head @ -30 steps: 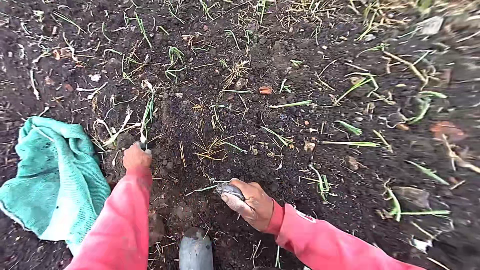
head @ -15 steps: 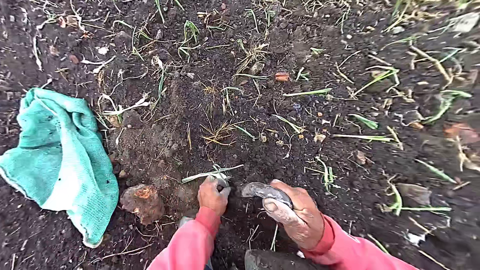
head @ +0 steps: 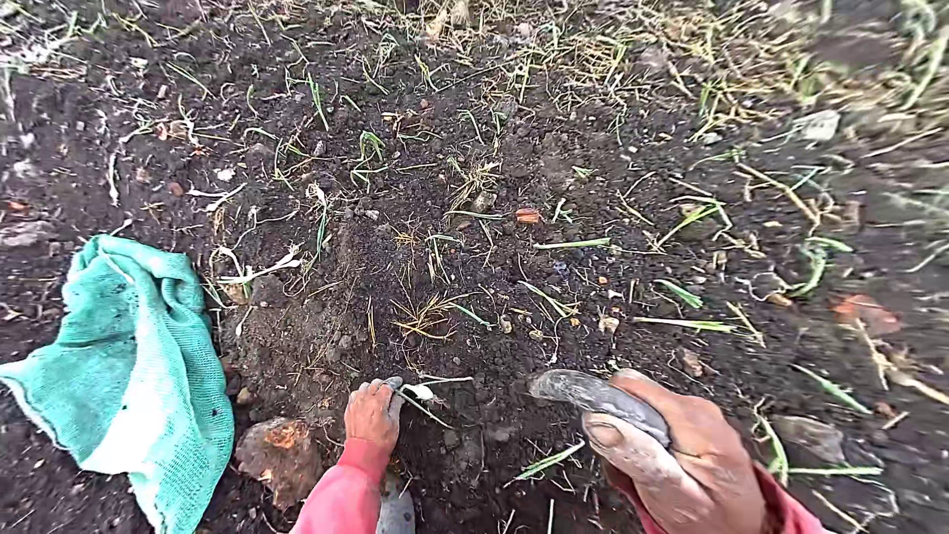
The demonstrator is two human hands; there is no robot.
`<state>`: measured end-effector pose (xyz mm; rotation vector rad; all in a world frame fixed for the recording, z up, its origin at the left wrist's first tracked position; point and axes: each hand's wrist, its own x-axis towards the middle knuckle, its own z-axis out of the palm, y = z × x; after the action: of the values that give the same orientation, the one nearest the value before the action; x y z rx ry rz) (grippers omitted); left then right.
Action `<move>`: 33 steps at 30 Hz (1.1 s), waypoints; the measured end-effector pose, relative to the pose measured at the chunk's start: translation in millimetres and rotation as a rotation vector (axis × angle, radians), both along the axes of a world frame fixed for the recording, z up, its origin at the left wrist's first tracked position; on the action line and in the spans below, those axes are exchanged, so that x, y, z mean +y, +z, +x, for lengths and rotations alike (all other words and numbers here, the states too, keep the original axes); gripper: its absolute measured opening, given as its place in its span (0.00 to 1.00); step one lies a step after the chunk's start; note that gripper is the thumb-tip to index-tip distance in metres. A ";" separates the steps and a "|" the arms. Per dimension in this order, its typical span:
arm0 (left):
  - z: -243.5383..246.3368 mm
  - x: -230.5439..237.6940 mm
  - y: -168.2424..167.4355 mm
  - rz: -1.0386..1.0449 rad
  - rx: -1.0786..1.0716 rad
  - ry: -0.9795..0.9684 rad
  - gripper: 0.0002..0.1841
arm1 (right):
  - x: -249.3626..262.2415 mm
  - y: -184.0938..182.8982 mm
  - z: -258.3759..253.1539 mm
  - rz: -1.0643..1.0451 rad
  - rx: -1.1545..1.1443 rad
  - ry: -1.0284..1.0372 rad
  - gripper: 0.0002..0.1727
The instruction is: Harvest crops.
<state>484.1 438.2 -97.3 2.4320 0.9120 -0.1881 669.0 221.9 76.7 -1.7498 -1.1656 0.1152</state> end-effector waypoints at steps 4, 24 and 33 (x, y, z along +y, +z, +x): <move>-19.9 8.1 22.2 -0.088 0.131 0.002 0.21 | 19.7 -63.5 17.2 -0.197 -0.051 -0.063 0.32; -72.8 126.5 149.8 -0.300 -0.307 0.481 0.12 | 161.3 84.6 45.7 0.226 0.245 0.191 0.21; 111.5 184.7 113.4 -0.243 -0.300 0.360 0.05 | 252.8 -105.8 64.3 -0.198 0.369 -0.111 0.33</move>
<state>595.7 622.8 16.0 1.9677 1.0950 0.1826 733.3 474.7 -29.1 -1.8635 -0.8076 0.4801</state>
